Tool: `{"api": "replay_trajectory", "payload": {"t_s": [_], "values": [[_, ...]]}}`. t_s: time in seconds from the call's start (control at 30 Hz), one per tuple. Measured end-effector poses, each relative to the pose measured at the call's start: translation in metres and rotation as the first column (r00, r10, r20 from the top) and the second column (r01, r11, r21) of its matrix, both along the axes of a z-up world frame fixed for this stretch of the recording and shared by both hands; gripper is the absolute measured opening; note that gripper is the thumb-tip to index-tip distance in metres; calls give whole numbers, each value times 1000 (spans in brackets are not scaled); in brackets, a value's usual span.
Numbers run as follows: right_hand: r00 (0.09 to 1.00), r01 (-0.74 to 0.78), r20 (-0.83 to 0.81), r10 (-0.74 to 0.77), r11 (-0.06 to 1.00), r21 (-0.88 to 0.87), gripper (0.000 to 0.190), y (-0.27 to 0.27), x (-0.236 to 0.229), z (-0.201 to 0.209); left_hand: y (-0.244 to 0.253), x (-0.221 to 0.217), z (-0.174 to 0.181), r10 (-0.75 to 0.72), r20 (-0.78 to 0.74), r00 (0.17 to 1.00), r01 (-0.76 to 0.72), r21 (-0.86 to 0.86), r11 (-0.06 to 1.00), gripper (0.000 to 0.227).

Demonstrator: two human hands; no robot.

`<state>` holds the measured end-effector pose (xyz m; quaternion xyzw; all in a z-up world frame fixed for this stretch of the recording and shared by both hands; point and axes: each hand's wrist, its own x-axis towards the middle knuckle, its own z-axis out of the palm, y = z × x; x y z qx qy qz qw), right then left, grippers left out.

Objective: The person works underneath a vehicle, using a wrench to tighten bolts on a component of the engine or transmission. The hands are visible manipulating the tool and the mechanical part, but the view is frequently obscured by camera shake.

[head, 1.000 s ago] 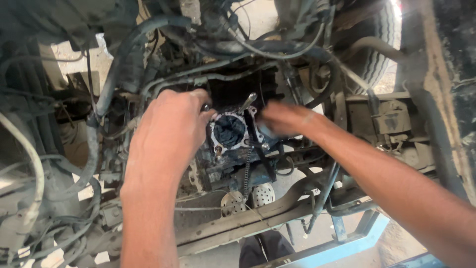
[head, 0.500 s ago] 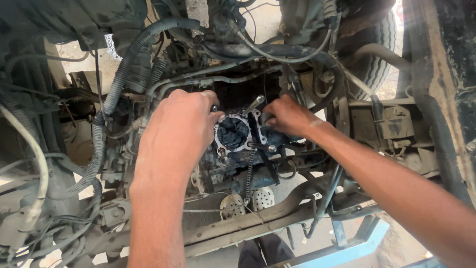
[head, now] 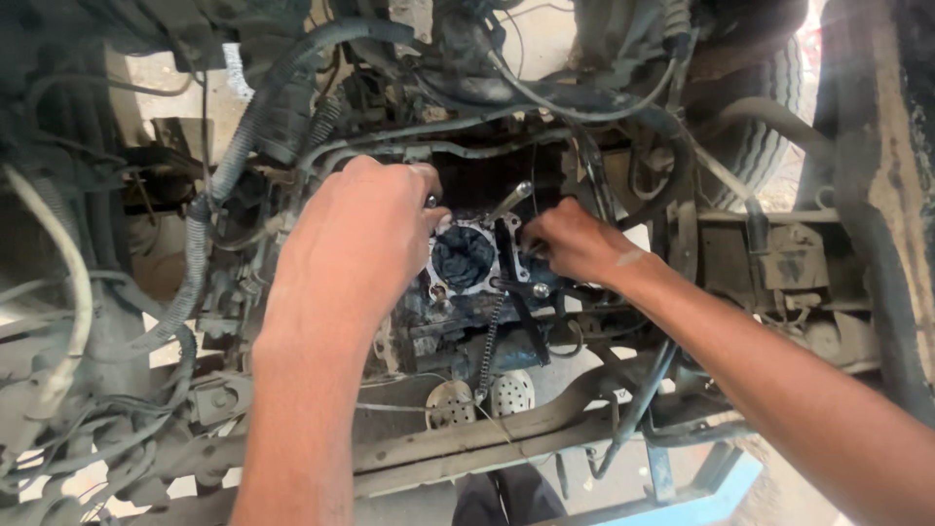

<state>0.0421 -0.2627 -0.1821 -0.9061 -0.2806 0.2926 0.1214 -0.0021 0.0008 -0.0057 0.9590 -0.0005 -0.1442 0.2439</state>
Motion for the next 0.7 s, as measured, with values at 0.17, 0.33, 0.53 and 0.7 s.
{"api": "replay_trajectory", "payload": {"t_s": [0.17,0.33,0.53,0.7], "values": [[996,-32,80,27,997,70,38,-15,-19,-35,-3,0,4,7,9,1000,-7,-12,1000,23],[980,194,-82,-182,964,183,19,-32,-31,-64,-6,3,4,-4,-7,1000,5,38,999,24],[984,180,-42,-175,944,277,31,-46,-21,-61,-6,4,3,7,-70,998,-3,60,998,24],[989,76,112,-95,984,163,38,-14,-17,-32,-6,4,3,5,-7,1000,-5,27,1000,22]]}}
